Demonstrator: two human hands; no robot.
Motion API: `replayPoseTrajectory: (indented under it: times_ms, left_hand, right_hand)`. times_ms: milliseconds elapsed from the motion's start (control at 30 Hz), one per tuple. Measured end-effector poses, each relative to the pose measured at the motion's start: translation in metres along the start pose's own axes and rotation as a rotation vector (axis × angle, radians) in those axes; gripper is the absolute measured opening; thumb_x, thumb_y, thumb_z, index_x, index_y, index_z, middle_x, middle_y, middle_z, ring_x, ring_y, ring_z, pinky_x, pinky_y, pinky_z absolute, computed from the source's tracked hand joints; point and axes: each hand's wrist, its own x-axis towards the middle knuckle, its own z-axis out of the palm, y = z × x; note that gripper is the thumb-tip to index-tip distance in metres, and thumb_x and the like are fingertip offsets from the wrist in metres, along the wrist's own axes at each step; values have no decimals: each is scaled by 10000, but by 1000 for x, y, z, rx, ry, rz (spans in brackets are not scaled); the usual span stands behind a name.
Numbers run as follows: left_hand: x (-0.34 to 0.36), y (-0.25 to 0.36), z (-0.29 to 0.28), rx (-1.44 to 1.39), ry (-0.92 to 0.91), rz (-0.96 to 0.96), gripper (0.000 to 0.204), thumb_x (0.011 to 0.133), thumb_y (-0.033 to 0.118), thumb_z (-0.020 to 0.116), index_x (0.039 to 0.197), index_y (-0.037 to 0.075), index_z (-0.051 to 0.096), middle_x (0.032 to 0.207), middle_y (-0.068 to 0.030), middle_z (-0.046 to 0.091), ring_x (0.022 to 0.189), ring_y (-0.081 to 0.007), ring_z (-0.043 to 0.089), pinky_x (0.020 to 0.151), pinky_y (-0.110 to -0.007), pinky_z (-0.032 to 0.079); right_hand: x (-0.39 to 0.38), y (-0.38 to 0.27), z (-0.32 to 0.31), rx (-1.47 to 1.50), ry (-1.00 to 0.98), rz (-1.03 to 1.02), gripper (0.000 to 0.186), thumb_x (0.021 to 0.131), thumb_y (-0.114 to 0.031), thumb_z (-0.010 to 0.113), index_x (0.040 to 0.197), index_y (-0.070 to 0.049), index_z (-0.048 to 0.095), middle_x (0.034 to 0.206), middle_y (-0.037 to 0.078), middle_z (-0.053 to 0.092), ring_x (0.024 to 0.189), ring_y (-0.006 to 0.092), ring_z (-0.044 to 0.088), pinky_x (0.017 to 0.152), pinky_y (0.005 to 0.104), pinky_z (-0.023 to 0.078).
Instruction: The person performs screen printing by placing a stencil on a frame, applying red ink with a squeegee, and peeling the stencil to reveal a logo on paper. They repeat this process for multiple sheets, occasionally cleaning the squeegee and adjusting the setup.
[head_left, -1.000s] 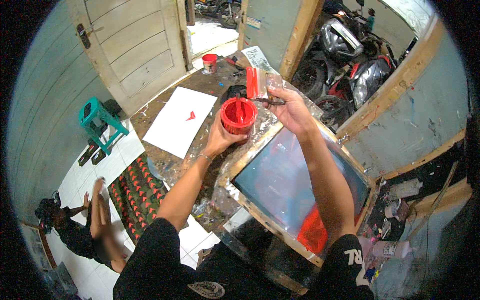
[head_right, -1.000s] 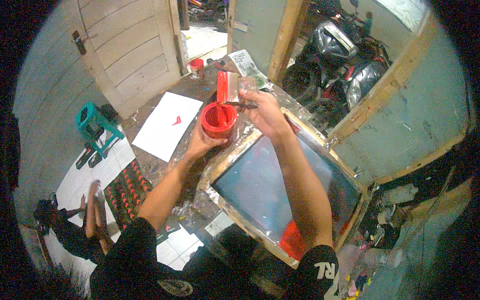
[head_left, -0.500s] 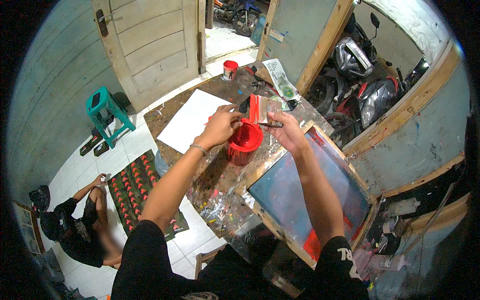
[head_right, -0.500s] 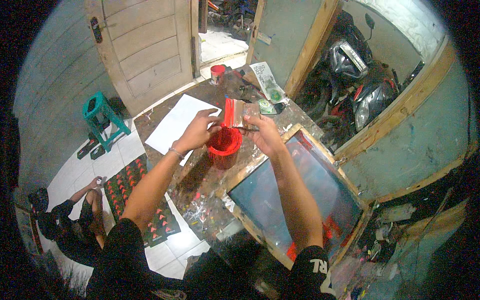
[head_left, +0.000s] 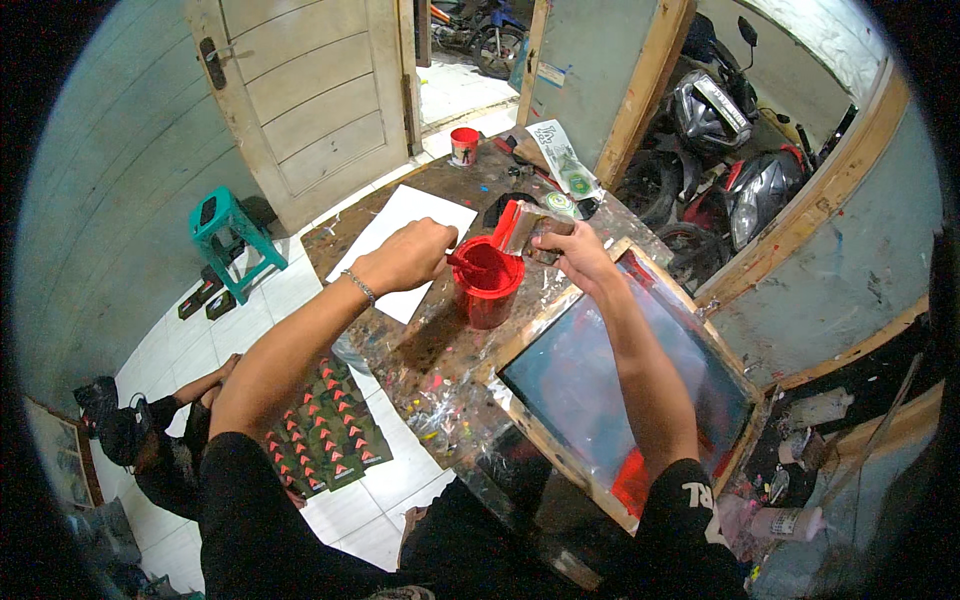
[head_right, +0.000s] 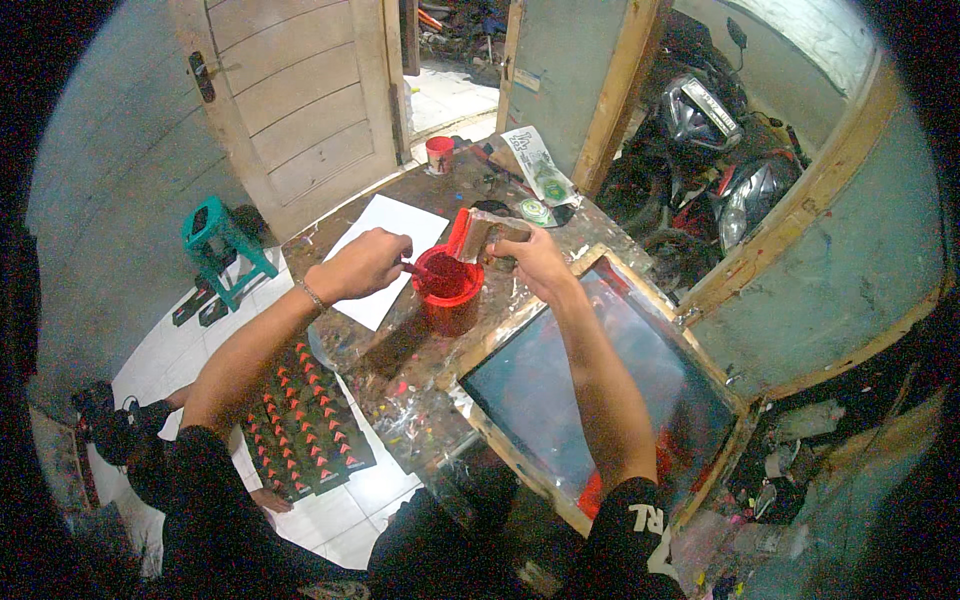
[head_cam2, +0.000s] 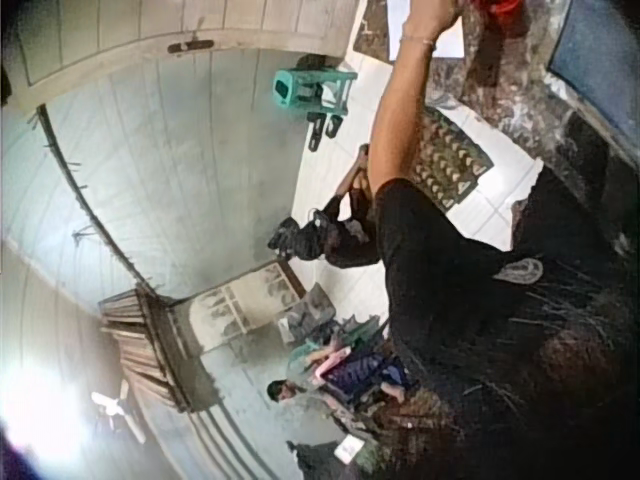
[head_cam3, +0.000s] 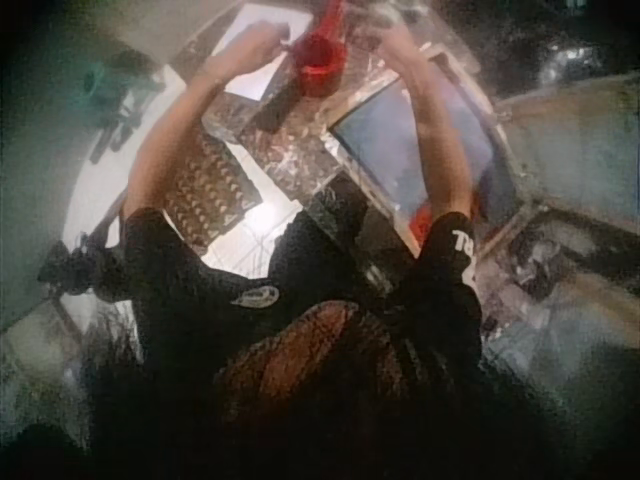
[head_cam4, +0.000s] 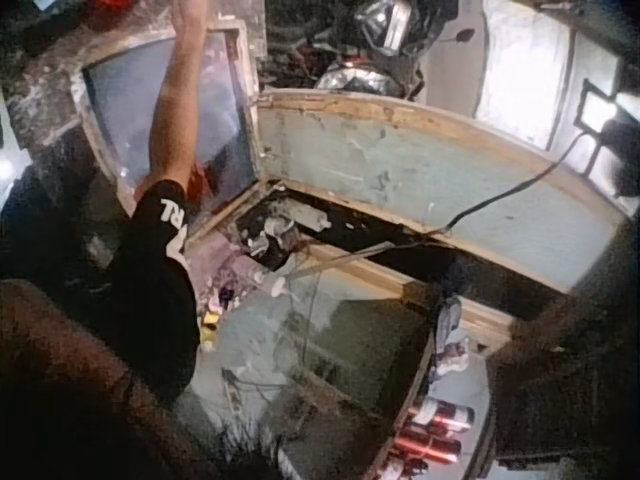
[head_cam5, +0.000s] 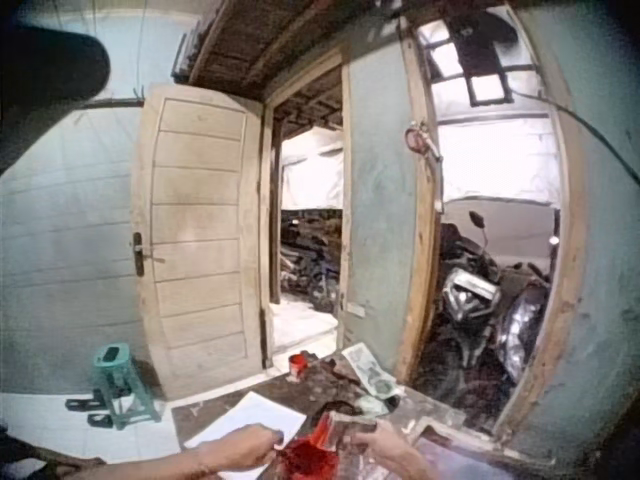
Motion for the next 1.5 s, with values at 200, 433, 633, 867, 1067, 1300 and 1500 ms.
replayPoseTrajectory:
  times_ms: [200, 433, 633, 867, 1067, 1300, 1500]
  left_hand:
    - [-14, -3, -1, 205, -136, -144, 178, 886, 62, 519, 925, -69, 632, 849, -270, 674, 831, -471, 666, 783, -550, 528]
    - [-35, -19, 33, -31, -7, -283, 393, 1040, 292, 476, 906, -39, 643, 783, -280, 663, 753, -477, 652, 737, -555, 512]
    - [-55, -16, 69, -249, 224, -387, 499, 1060, 352, 494, 777, -30, 645, 697, -288, 620, 717, -485, 636, 706, -556, 494]
    - [-73, 6, 75, -442, 395, -615, 487, 1060, 314, 499, 749, -41, 615, 664, -297, 562, 629, -497, 564, 601, -530, 428]
    - [-77, 1, 101, -428, 554, -557, 473, 1047, 294, 523, 729, -50, 585, 632, -285, 520, 584, -463, 550, 569, -501, 411]
    - [-76, 7, 125, -492, 654, -615, 497, 1046, 284, 526, 665, -36, 540, 595, -273, 453, 489, -424, 462, 522, -488, 371]
    - [-77, 12, 127, -548, 680, -600, 495, 1055, 265, 518, 662, -36, 506, 579, -248, 395, 454, -334, 351, 499, -451, 342]
  right_hand:
    - [6, -4, -1, -175, -89, -88, 430, 808, 69, 742, 1208, -39, 625, 1053, 51, 718, 921, 152, 675, 815, 309, 529]
    - [8, -18, -14, -594, -146, -216, 396, 788, 34, 772, 1163, -37, 665, 1050, 37, 711, 961, 111, 642, 857, 280, 505]
    - [1, -20, -16, -691, -109, -255, 376, 779, 6, 787, 1136, -29, 675, 1076, 39, 705, 993, 98, 622, 858, 267, 502]
    - [-2, -23, -20, -609, -195, -240, 362, 778, 88, 742, 1120, -18, 683, 1182, 73, 710, 1121, 159, 650, 937, 314, 554]
    - [-1, -18, -19, -633, -217, -289, 382, 746, 135, 729, 1096, -14, 694, 1269, 116, 698, 1215, 223, 635, 1037, 361, 515]
    - [0, -17, -13, -823, -224, -486, 375, 723, 97, 789, 1069, -25, 710, 1233, 125, 717, 1284, 281, 604, 1114, 405, 450]
    - [1, -10, -15, -853, -205, -546, 367, 720, 69, 811, 1059, -41, 724, 1211, 121, 727, 1292, 307, 599, 1118, 418, 448]
